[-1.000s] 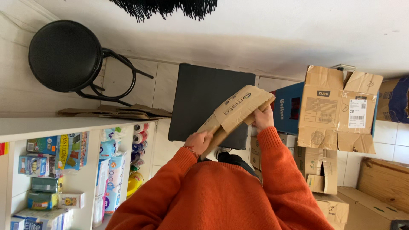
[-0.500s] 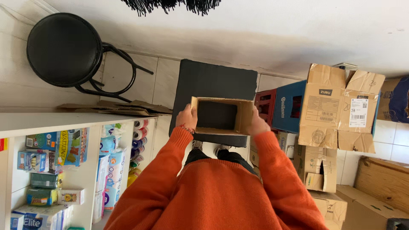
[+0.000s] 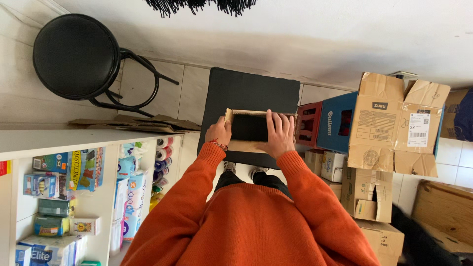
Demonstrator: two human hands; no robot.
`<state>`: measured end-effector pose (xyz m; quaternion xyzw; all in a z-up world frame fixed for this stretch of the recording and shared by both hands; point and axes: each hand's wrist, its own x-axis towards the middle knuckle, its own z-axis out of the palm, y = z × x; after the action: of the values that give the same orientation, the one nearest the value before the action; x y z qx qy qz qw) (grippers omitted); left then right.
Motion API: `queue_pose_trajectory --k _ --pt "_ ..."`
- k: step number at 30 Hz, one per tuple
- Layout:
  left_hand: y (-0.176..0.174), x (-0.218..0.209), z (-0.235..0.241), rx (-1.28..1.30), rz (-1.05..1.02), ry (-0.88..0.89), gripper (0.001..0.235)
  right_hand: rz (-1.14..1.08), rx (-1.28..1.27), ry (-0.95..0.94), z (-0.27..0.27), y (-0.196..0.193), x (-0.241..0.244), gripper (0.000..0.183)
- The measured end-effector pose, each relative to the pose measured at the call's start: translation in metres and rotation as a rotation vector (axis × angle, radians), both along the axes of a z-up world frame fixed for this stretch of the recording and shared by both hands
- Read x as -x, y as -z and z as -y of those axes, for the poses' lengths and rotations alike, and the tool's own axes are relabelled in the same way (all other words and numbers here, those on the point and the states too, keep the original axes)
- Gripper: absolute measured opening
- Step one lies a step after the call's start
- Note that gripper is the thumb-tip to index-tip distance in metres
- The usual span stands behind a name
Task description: The person folds several small cardboard boxes by hand on a black table and then places them onto a stack of folded boxes.
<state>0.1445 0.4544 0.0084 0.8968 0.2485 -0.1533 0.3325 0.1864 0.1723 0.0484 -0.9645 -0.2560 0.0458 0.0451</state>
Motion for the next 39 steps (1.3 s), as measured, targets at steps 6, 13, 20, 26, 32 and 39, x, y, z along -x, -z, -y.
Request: queue_pose_trajectory --k 6,13,20,26,32,39 --pt "0.014 -0.002 0.001 -0.024 -0.012 0.025 0.050 0.180 0.038 0.065 0.005 0.041 -0.008 0.134" --pt "-0.003 -0.005 -0.003 0.018 -0.006 -0.100 0.047 -0.007 -0.061 0.259 0.027 0.012 -0.010 0.157" --pt "0.023 -0.011 -0.014 -0.020 -0.015 -0.114 0.046 -0.236 0.063 0.117 0.053 -0.002 0.013 0.130" --pt "-0.060 -0.012 0.021 0.262 0.207 0.062 0.080 -0.111 0.093 0.113 0.047 0.029 0.013 0.080" --pt "0.036 0.003 0.064 -0.199 0.282 0.485 0.128 -0.042 0.378 -0.054 0.026 0.057 0.008 0.047" --pt "0.016 -0.038 0.101 -0.179 0.161 0.488 0.128 -0.167 -0.421 0.126 0.034 0.035 0.025 0.100"
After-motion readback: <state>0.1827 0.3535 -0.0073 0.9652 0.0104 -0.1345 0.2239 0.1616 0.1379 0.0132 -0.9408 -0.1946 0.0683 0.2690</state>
